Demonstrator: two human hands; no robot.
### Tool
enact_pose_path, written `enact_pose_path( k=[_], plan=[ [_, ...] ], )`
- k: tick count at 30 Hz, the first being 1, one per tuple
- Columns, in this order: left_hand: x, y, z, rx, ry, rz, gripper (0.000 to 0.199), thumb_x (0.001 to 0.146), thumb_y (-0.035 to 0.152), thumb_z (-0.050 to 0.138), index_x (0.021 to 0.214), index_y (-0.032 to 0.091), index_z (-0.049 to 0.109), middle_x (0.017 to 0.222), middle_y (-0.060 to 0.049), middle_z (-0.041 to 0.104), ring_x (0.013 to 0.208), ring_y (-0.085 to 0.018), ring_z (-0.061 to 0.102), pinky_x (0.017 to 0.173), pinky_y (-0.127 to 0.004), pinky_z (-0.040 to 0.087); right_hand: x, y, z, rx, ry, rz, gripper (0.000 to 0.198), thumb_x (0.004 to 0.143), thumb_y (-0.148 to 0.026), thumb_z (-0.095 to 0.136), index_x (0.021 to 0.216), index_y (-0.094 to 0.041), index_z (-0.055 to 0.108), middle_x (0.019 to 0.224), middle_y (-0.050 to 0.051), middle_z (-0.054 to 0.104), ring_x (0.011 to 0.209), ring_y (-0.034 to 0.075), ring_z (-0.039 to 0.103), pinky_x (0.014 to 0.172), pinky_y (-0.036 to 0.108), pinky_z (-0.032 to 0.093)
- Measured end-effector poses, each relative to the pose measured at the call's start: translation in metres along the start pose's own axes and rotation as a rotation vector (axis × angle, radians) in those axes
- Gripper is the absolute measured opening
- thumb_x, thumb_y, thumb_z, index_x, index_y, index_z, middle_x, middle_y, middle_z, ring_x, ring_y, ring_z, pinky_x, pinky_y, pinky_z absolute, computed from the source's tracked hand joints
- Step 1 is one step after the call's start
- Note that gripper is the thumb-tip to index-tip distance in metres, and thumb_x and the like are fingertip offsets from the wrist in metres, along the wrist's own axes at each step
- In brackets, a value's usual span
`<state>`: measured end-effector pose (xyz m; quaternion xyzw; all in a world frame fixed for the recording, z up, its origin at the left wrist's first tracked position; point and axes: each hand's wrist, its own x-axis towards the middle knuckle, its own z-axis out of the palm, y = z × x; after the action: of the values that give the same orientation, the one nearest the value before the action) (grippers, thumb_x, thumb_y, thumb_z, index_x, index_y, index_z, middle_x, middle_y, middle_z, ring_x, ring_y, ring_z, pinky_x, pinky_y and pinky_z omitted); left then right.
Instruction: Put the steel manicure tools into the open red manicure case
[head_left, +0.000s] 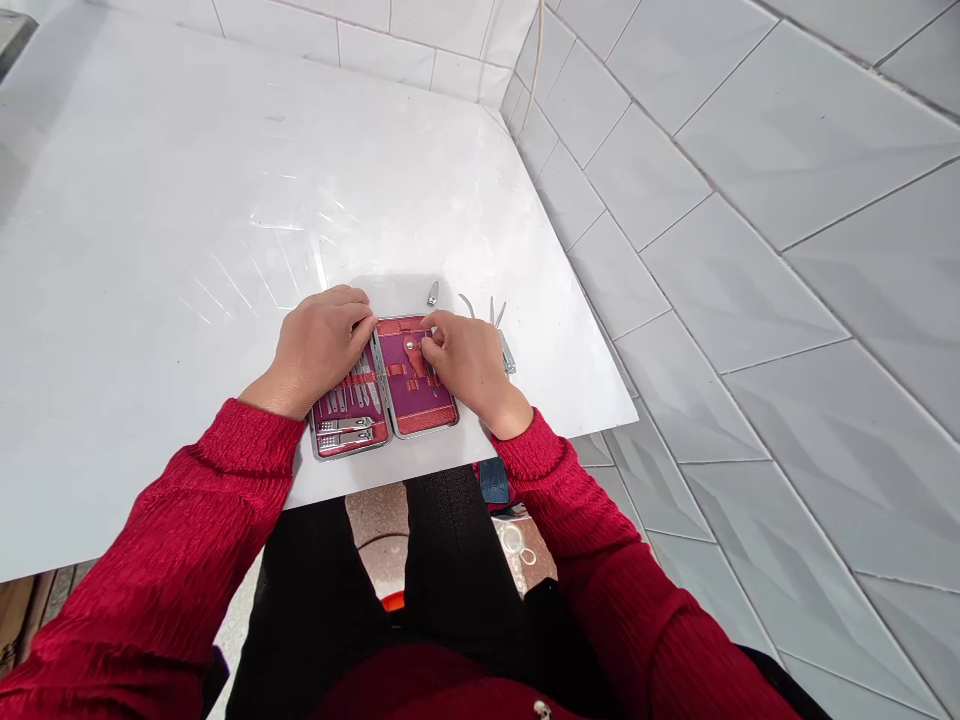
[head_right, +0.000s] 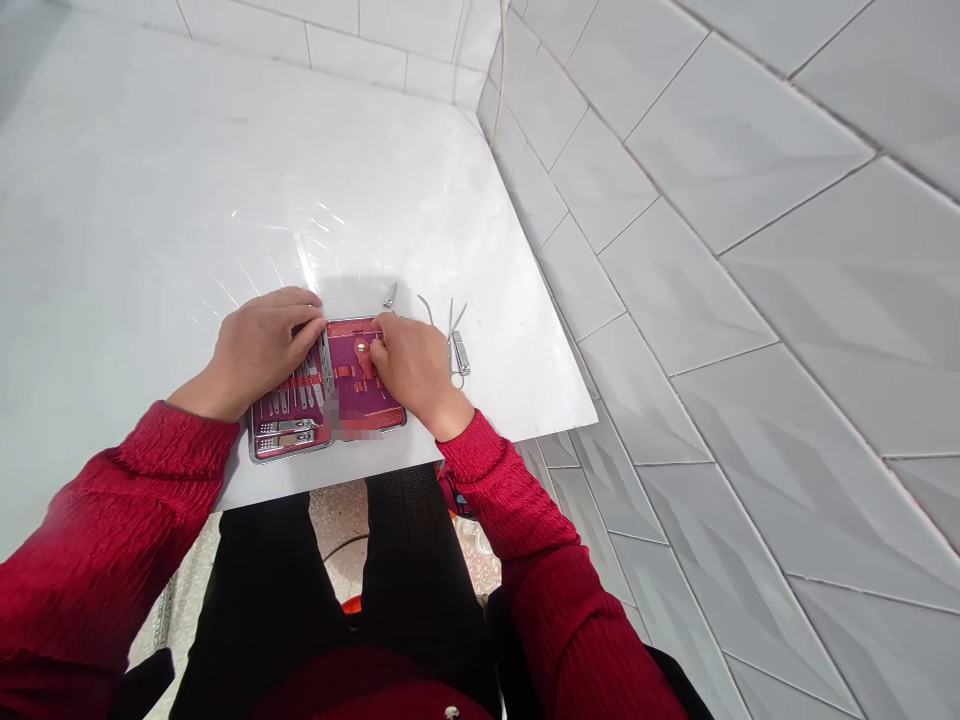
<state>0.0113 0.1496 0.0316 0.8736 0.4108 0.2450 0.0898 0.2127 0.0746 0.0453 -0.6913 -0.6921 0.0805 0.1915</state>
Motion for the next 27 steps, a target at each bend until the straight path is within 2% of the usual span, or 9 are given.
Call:
enact_pose_path(
  k=[7,17,27],
  plan=[
    [0.001,-0.002,-0.001,0.02,-0.006,0.009,0.035,0.103,0.033,0.045,0.084,0.023,0.072,0.109,-0.007,0.076,0.101,-0.027,0.069,0.075,-0.038,0.052,0.002,-0.006,-0.002,-0.059,-0.03,0.007,0.015,0.094,-0.018,0.054,0.087,-0.02,0.067,0.074,0.003,0.069,0.068,0.018,0.056,0.063,0.032,0.028],
    [-0.001,0.001,0.0,0.019,0.018,-0.016,0.034,0.103,0.033,0.046,0.088,0.025,0.076,0.109,-0.005,0.077,0.102,-0.027,0.07,0.073,-0.038,0.054,0.011,-0.004,0.002,-0.088,-0.011,0.0,0.017,0.091,-0.013,0.052,0.082,-0.02,0.065,0.068,0.002,0.06,0.064,0.017,0.046,0.065,0.033,0.028],
    [0.0,0.002,0.0,0.03,0.014,-0.018,0.035,0.104,0.032,0.046,0.084,0.024,0.074,0.108,-0.005,0.077,0.102,-0.027,0.071,0.075,-0.04,0.054,0.01,-0.015,-0.002,-0.194,-0.056,-0.004,0.017,0.095,-0.014,0.052,0.091,-0.017,0.068,0.077,0.007,0.066,0.07,0.02,0.053,0.068,0.034,0.03]
  ],
)
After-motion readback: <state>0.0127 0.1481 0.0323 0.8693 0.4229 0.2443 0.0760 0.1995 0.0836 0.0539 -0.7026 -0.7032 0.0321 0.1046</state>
